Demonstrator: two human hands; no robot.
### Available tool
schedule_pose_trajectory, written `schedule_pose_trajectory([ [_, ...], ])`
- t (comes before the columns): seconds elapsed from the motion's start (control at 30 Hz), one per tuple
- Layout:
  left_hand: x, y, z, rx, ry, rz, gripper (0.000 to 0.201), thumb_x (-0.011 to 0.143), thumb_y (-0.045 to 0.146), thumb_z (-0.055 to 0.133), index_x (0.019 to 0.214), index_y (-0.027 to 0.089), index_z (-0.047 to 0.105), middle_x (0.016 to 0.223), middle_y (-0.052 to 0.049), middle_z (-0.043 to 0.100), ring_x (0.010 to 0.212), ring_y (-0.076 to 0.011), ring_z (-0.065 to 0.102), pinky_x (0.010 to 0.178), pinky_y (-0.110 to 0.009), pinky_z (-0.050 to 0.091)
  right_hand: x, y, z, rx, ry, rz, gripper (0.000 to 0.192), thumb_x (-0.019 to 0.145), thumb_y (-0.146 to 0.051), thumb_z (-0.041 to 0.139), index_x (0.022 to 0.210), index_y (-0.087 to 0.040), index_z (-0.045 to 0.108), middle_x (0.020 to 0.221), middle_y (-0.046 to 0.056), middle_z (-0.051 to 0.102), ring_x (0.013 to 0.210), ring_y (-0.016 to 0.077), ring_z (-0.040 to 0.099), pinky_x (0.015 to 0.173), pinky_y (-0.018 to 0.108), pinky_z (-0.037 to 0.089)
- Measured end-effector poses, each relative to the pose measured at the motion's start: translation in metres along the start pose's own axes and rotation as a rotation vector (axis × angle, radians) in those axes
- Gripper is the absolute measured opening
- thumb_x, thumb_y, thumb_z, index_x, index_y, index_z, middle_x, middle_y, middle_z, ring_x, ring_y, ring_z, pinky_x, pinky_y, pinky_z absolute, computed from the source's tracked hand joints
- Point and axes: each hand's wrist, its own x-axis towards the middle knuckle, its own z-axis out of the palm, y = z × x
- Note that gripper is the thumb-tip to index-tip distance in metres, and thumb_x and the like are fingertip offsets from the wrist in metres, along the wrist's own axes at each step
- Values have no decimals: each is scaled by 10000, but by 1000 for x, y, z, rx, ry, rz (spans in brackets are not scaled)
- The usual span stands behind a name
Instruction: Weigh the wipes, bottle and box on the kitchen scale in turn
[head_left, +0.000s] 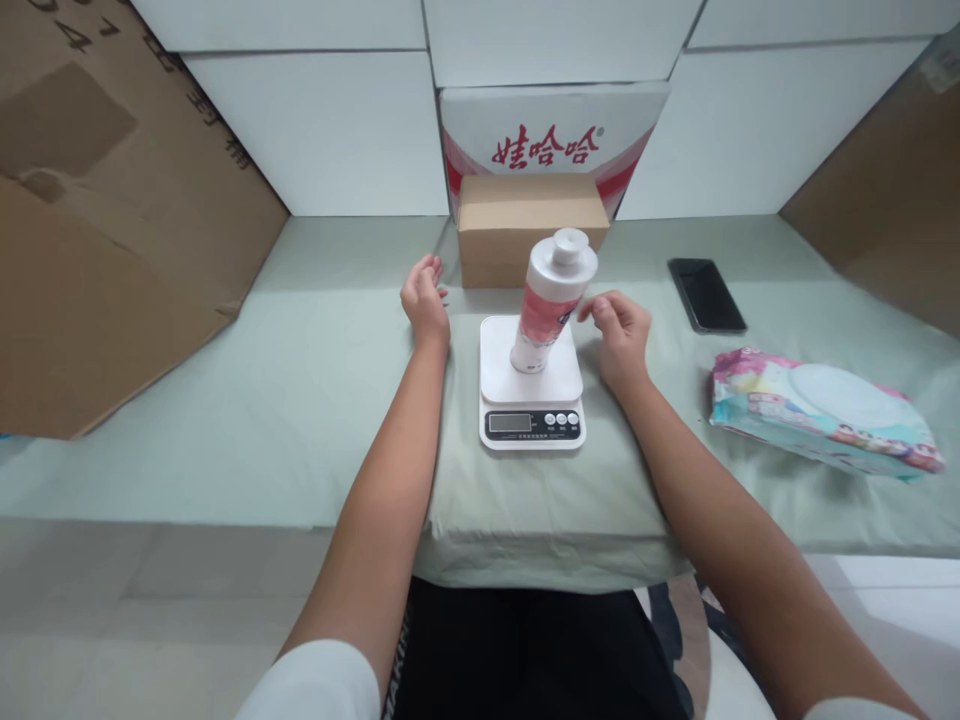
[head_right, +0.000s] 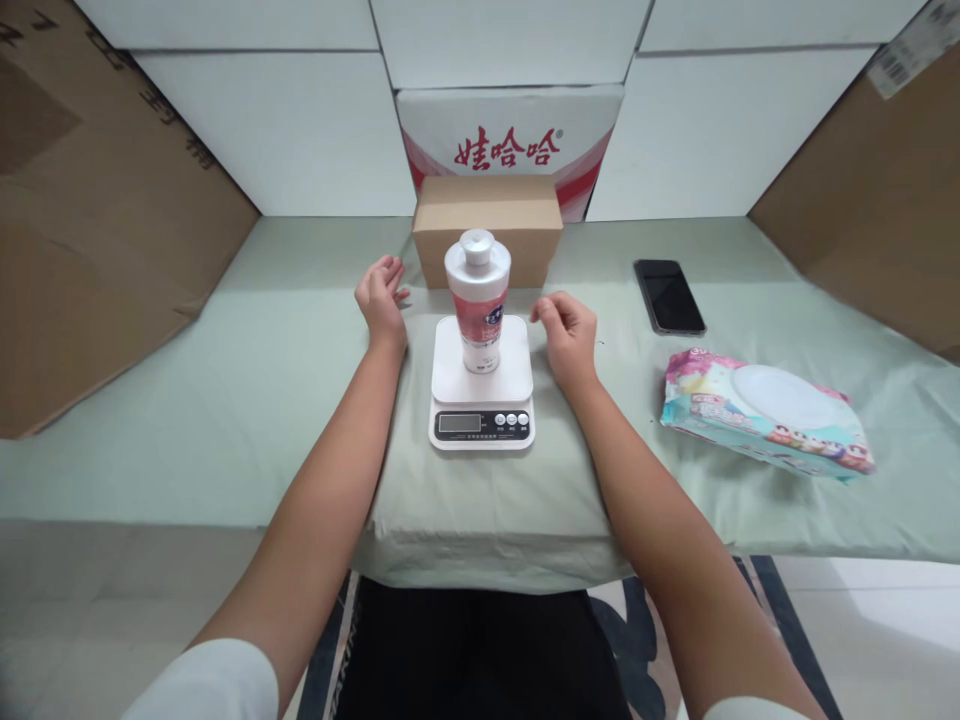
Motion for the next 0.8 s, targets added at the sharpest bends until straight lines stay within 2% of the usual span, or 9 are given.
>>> schedule_pose_trajectory([
  [0.1, -1, 0, 1, 4, -10, 3, 446, 973, 322, 475, 1326, 151, 687, 1427, -187, 728, 1407, -272, 660, 964, -314, 570, -3, -14, 5, 35, -229, -72, 605, 896, -802, 603, 932, -224, 775, 854, 42, 714, 824, 207, 615, 756, 357, 472],
  [0.2, -2, -1, 1, 2, -4, 4, 440, 969, 315, 477, 1315, 143, 688, 1413, -188, 734, 1392, -262, 671, 978, -314, 568, -9, -28, 12, 20, -436, -91, 650, 814, -798, 715, 1113, -222, 761, 970, 61, 747, 844, 211, 605, 726, 350, 455],
  [0.3, -3, -2, 1, 3, -14, 21, 436, 965, 330, 491, 1308, 150, 691, 1406, -190, 737, 1386, -270, 675, 974, -325, 572, -15, -35, 20, -7, -489, -55, 576, 827, -688, 784, 1161, -224, 715, 1015, 57, 753, 805, 186, 571, 710, 334, 443],
  [0.37, -3, -2, 0, 7, -17, 31, 440, 959, 356, 511, 1304, 155, 696, 1405, -197, 736, 1390, -289, 673, 966, -338, 576, -14, -30, 21, -9, -424, -54, 507, 827, -660, 798, 1073, -228, 699, 902, 23, 702, 748, 168, 526, 687, 325, 432],
  [0.43, -2, -2, -1, 10, -10, 31, 441, 952, 366, 517, 1295, 159, 702, 1404, -200, 735, 1389, -295, 674, 938, -334, 579, -6, -20, 15, -13, -266, -62, 473, 826, -656, 796, 997, -236, 661, 824, -5, 627, 707, 157, 493, 666, 319, 421],
  [0.57, -1, -3, 1, 12, 5, 13, 430, 935, 329, 492, 1275, 168, 701, 1387, -186, 750, 1350, -262, 701, 859, -292, 570, 19, 10, -20, -91, 171, -57, 429, 861, -600, 759, 1044, -249, 591, 913, 8, 627, 758, 170, 540, 716, 333, 473],
  [0.63, -1, -3, 2, 12, 7, 10, 425, 928, 320, 490, 1266, 169, 701, 1378, -179, 757, 1338, -248, 708, 833, -277, 562, 30, 25, -41, -176, 328, -30, 402, 857, -544, 763, 1066, -256, 576, 969, 18, 643, 804, 176, 560, 790, 355, 512],
  [0.7, -1, -2, 3, 14, 11, 12, 425, 924, 321, 493, 1261, 165, 701, 1374, -180, 759, 1334, -246, 710, 817, -272, 556, 36, 40, -58, -234, 418, 10, 379, 851, -491, 761, 1081, -261, 568, 1019, 26, 660, 866, 182, 596, 892, 386, 537],
  [0.8, -1, -1, 3, 14, 14, 7, 434, 922, 317, 486, 1265, 157, 698, 1381, -186, 754, 1331, -243, 711, 805, -269, 552, 38, 57, -69, -258, 474, 67, 384, 838, -440, 736, 1125, -258, 558, 1072, 36, 688, 979, 202, 661, 1006, 432, 542],
])
